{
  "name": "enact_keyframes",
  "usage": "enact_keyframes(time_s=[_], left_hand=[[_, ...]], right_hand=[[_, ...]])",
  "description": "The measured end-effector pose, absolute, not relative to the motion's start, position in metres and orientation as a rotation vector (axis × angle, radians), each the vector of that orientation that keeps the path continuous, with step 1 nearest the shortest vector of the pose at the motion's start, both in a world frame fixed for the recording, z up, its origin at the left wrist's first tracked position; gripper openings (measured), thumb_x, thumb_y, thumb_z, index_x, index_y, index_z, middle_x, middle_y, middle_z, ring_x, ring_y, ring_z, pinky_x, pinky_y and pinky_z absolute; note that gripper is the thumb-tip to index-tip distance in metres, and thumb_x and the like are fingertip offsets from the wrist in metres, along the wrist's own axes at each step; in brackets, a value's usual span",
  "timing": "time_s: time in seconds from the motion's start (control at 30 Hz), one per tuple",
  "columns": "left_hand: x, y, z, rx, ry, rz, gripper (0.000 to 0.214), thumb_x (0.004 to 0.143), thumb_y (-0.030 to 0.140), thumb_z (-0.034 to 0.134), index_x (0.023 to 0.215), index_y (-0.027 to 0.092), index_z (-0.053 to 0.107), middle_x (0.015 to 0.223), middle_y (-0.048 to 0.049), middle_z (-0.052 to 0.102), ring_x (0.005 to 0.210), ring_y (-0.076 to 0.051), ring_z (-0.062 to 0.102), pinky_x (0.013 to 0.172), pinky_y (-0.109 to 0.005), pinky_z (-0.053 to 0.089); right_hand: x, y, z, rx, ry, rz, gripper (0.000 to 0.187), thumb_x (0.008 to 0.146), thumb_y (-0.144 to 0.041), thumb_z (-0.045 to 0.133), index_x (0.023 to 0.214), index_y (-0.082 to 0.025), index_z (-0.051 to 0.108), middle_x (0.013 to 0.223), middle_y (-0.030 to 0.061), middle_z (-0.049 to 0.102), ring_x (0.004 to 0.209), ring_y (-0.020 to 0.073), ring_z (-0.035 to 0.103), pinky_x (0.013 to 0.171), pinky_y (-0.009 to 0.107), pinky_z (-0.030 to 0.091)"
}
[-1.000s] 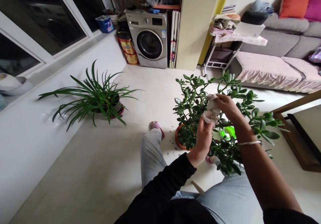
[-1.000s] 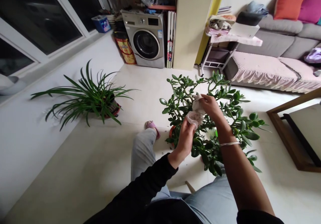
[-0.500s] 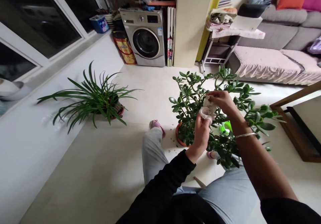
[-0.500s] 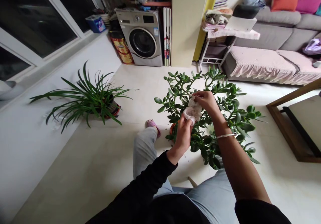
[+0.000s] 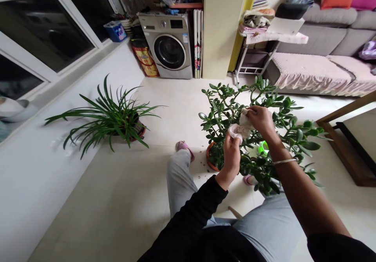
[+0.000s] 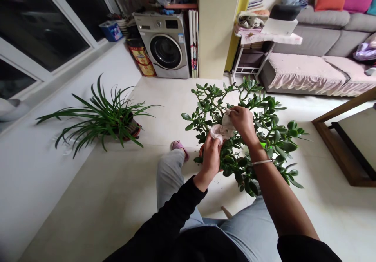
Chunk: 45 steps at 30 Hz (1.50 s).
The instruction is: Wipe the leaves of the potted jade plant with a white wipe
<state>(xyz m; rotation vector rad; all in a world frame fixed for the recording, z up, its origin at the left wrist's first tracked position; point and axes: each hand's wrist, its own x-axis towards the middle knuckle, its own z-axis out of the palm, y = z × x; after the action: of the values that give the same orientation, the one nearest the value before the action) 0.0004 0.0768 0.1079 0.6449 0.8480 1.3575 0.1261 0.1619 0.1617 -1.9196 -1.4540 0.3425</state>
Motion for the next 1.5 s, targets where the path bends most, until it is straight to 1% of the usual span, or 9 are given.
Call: enact_keyframes(time_s=[0.27, 0.4, 0.6, 0.77, 0.9, 1.13, 1.23, 1.37, 1.5], left_hand=[[-0.001, 0.076, 0.108, 0.684, 0.828, 1.358, 0.046, 0.086, 0.027, 0.061, 0.132, 0.026, 0.068, 0.138, -0.0056, 0.068, 0.126, -0.021, 0.063, 0.112, -0.034, 0.046], [-0.002, 0.076, 0.109, 0.695, 0.828, 1.363, 0.046, 0.087, 0.027, 0.060, 0.132, 0.026, 0.067, 0.138, -0.0068, 0.069, 0.128, -0.021, 0.062, 0.113, -0.035, 0.046], [0.000, 0.075, 0.108, 0.655, 0.833, 1.367, 0.041, 0.086, 0.025, 0.060, 0.125, 0.024, 0.068, 0.135, -0.0064, 0.070, 0.125, -0.022, 0.064, 0.112, -0.035, 0.047], [0.001, 0.076, 0.109, 0.624, 0.801, 1.378, 0.035, 0.084, 0.025, 0.061, 0.118, 0.024, 0.068, 0.130, -0.0071, 0.070, 0.120, -0.022, 0.064, 0.107, -0.034, 0.049], [0.000, 0.076, 0.110, 0.621, 0.809, 1.380, 0.033, 0.083, 0.026, 0.062, 0.116, 0.022, 0.066, 0.121, -0.0068, 0.070, 0.112, -0.020, 0.065, 0.101, -0.032, 0.051], [-0.004, 0.076, 0.113, 0.631, 0.836, 1.378, 0.030, 0.083, 0.029, 0.064, 0.113, 0.024, 0.068, 0.120, -0.0057, 0.072, 0.110, -0.020, 0.065, 0.099, -0.031, 0.050], [-0.006, 0.075, 0.117, 0.639, 0.827, 1.370, 0.029, 0.084, 0.027, 0.062, 0.113, 0.024, 0.068, 0.127, -0.0057, 0.072, 0.116, -0.020, 0.065, 0.101, -0.031, 0.050], [-0.008, 0.074, 0.119, 0.640, 0.849, 1.367, 0.031, 0.083, 0.025, 0.062, 0.114, 0.024, 0.068, 0.124, -0.0056, 0.073, 0.112, -0.020, 0.065, 0.101, -0.032, 0.050], [-0.008, 0.073, 0.119, 0.645, 0.850, 1.369, 0.031, 0.083, 0.025, 0.060, 0.113, 0.022, 0.068, 0.120, -0.0063, 0.074, 0.108, -0.019, 0.065, 0.099, -0.032, 0.049]], right_hand=[[0.134, 0.165, 0.138, -1.763, -1.491, 0.163, 0.031, 0.087, -0.025, 0.046, 0.091, -0.016, 0.076, 0.087, 0.0111, 0.071, 0.078, 0.0227, 0.059, 0.075, 0.034, 0.045], [0.133, 0.159, 0.131, -1.686, -1.417, 0.092, 0.034, 0.092, -0.026, 0.043, 0.102, -0.017, 0.074, 0.098, 0.0126, 0.068, 0.089, 0.0239, 0.062, 0.086, 0.038, 0.050], [0.131, 0.147, 0.138, -1.637, -1.353, 0.045, 0.039, 0.101, -0.038, 0.044, 0.120, -0.017, 0.070, 0.111, 0.0135, 0.062, 0.099, 0.0252, 0.062, 0.096, 0.045, 0.051], [0.127, 0.154, 0.143, -1.620, -1.532, 0.070, 0.042, 0.094, -0.033, 0.051, 0.128, -0.017, 0.069, 0.119, 0.0155, 0.060, 0.105, 0.0283, 0.062, 0.099, 0.048, 0.052], [0.121, 0.162, 0.145, -1.666, -1.810, 0.089, 0.043, 0.085, -0.023, 0.058, 0.124, -0.018, 0.075, 0.115, 0.0155, 0.062, 0.103, 0.0307, 0.060, 0.102, 0.050, 0.050], [0.112, 0.162, 0.155, -1.667, -1.930, 0.029, 0.030, 0.086, -0.015, 0.057, 0.102, -0.020, 0.081, 0.104, 0.0136, 0.065, 0.098, 0.0290, 0.057, 0.095, 0.045, 0.050], [0.110, 0.159, 0.156, -1.632, -1.951, -0.033, 0.032, 0.087, -0.015, 0.056, 0.103, -0.020, 0.082, 0.105, 0.0138, 0.066, 0.098, 0.0286, 0.056, 0.092, 0.044, 0.051], [0.104, 0.155, 0.157, -1.644, -1.988, -0.124, 0.030, 0.092, -0.024, 0.058, 0.112, -0.021, 0.081, 0.111, 0.0140, 0.065, 0.102, 0.0300, 0.056, 0.083, 0.042, 0.052], [0.097, 0.154, 0.161, -1.703, -2.023, -0.152, 0.024, 0.094, -0.031, 0.063, 0.105, -0.020, 0.081, 0.111, 0.0142, 0.066, 0.101, 0.0298, 0.055, 0.072, 0.039, 0.048]])
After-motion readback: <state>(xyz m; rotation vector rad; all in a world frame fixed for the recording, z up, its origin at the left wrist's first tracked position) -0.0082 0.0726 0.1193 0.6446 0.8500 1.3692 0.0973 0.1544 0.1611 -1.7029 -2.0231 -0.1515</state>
